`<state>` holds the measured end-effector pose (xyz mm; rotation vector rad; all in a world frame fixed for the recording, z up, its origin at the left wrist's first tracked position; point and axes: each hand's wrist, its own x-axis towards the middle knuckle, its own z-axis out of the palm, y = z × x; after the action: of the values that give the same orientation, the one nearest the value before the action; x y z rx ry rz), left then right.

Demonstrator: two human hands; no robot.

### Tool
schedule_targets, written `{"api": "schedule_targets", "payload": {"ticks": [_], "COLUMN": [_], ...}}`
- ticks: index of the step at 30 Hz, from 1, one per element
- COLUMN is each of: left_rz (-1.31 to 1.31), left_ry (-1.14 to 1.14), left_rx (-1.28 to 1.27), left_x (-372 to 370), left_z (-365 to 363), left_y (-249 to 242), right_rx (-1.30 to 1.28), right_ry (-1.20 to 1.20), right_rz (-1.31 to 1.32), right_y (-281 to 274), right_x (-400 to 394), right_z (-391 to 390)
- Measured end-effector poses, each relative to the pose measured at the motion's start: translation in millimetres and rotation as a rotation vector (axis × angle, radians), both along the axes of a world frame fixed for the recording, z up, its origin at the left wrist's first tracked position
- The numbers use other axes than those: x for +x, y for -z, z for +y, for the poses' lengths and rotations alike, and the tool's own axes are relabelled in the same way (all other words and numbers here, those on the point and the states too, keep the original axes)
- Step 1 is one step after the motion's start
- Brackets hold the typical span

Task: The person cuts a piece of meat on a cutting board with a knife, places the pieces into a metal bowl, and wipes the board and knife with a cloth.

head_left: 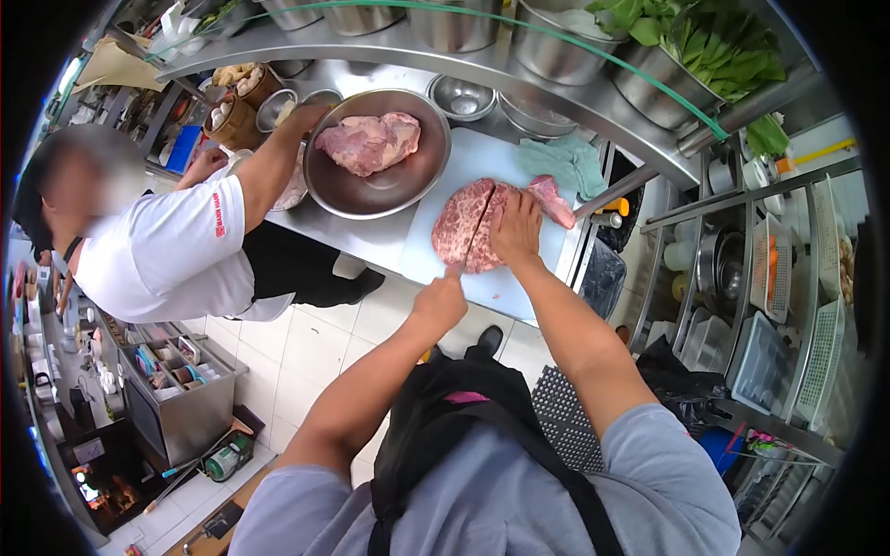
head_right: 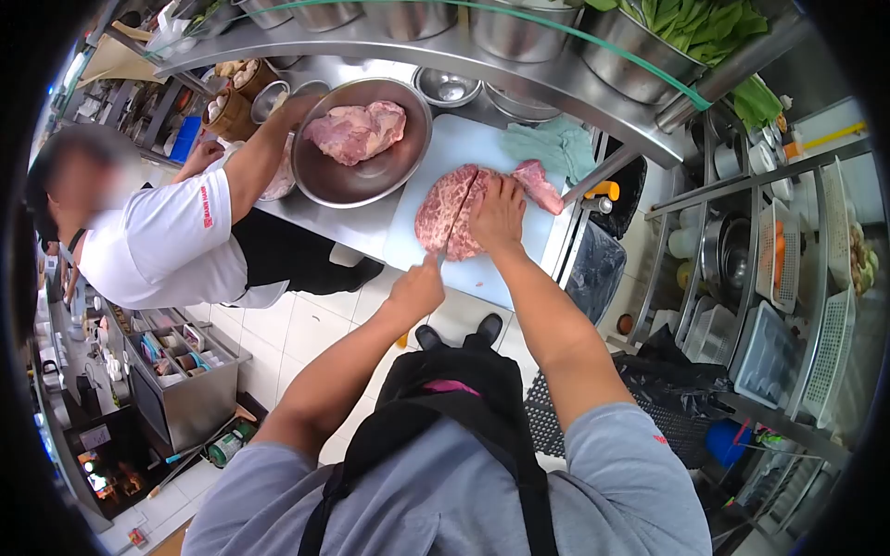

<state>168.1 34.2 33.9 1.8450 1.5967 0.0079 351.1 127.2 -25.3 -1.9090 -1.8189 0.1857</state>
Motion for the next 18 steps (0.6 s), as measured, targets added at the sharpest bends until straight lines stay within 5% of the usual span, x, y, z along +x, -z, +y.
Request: {"api": "schedule_targets", "payload": {"ticks": [18], "left_rz": [0.027], "left_ry": [0.012], "left_rx": [0.041], "left_x": [-8], "left_z": [-13], "left_y": [31], "right_rx": [0.018], "right_ry": [0.041], "right_rz": [0.005], "right_y": [4], "right_x": [-3], "right_z": [3]}}
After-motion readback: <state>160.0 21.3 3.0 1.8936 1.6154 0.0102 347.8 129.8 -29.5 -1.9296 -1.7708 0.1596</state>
